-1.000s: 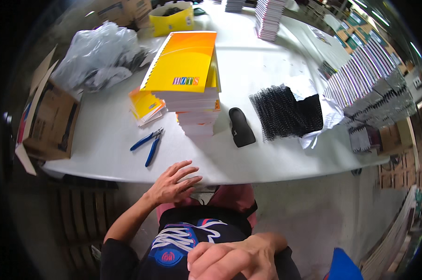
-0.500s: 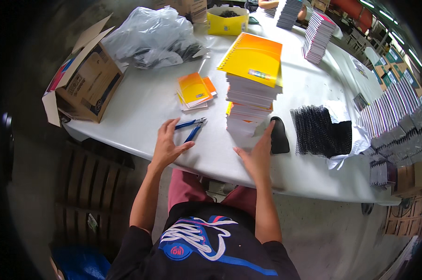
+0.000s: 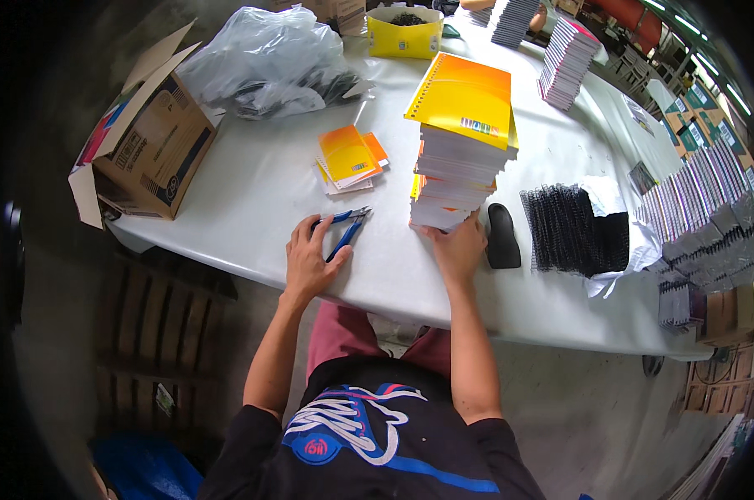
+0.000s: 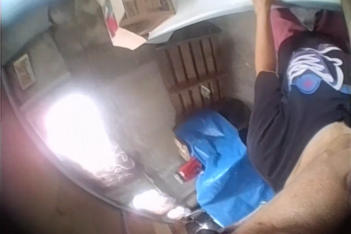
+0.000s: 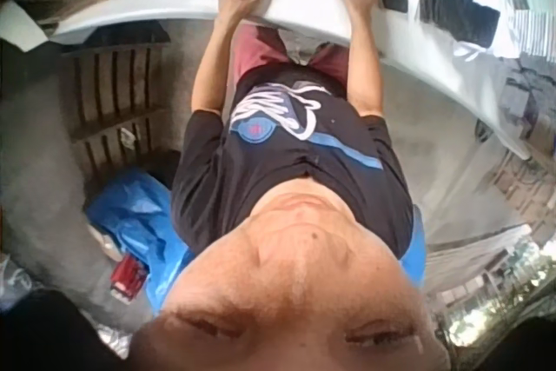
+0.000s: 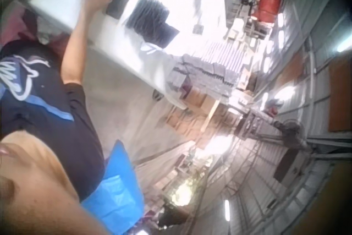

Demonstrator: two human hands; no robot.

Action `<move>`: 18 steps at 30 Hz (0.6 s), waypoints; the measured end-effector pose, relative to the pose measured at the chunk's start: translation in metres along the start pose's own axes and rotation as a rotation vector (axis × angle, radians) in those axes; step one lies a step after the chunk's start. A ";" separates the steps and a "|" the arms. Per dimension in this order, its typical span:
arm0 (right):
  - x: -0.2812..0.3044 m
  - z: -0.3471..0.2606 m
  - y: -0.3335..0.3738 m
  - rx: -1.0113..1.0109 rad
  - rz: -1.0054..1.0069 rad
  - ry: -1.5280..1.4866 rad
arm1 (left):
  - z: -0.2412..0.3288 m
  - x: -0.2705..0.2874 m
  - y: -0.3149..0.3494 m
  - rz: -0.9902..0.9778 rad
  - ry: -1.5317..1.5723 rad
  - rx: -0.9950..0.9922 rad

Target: The person assembles spiral-bound notebooks by stacking paper sheets and covers, threading a spiral wire through the holes, and using pliers to crimp the ends of the wire.

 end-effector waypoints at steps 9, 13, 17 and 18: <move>-0.012 0.015 -0.053 0.105 -0.053 -0.116 | -0.005 0.009 0.000 -0.036 0.033 -0.015; -0.026 0.026 -0.076 0.098 -0.061 -0.128 | -0.030 0.027 -0.005 -0.020 -0.055 0.068; -0.022 0.041 -0.078 0.068 -0.067 -0.085 | -0.049 0.055 -0.016 -0.167 0.049 0.054; -0.020 0.055 -0.072 0.086 0.028 -0.032 | -0.049 0.065 -0.020 -0.189 -0.017 0.058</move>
Point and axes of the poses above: each hand's wrist, its own y-axis away from the middle knuckle, its own x-axis out of the back of the hand, z = x × y, the point moved 1 cm from there along -y, towards the middle knuckle, and after that the axes turned 8 degrees about y, right-handed, at the moved point
